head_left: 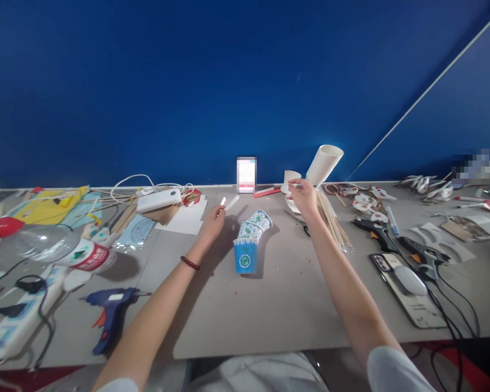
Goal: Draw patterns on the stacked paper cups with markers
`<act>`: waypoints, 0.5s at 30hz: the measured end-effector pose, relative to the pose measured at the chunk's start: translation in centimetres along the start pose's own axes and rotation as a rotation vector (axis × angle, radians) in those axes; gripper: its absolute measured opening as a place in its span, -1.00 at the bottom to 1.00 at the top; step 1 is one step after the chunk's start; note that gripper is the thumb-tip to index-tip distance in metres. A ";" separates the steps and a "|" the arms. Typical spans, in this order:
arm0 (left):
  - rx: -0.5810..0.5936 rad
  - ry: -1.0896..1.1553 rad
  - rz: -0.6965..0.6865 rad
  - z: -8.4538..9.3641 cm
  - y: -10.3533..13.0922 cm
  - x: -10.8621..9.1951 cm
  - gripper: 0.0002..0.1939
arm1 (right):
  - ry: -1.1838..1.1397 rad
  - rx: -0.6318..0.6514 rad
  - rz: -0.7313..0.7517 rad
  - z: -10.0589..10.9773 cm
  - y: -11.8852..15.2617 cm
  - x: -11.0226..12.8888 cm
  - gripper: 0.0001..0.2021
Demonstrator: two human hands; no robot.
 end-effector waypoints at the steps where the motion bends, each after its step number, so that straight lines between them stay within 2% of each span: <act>1: -0.009 -0.044 0.016 -0.2 0.2 0.3 -0.86 | 0.037 -0.029 -0.022 0.6 -0.9 -0.7 -0.78; 3: 0.009 -0.152 0.023 -0.5 0.7 0.4 -0.80 | 0.053 -0.052 -0.050 1.5 -2.4 -2.0 -0.73; 6: 0.086 -0.563 -0.062 -1.1 1.4 0.1 -0.75 | 0.073 -0.022 -0.107 1.7 -3.8 -3.4 -0.71; 8: 0.109 -0.719 -0.102 -1.4 1.7 -0.1 -0.72 | 0.091 -0.011 -0.148 1.4 -4.5 -3.9 -0.69; 15: 0.186 -0.891 -0.126 -1.4 1.7 0.1 -0.67 | 0.098 -0.047 -0.261 0.5 -5.4 -4.6 -0.48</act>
Point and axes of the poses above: each hand's wrist, its own y-axis away from the middle knuckle, its own z-axis out of the back of the hand, x = y × z, the point moved 1 cm from there along -y, towards the middle knuckle, and after that the axes turned 2 degrees about x, right-handed, at the moved point
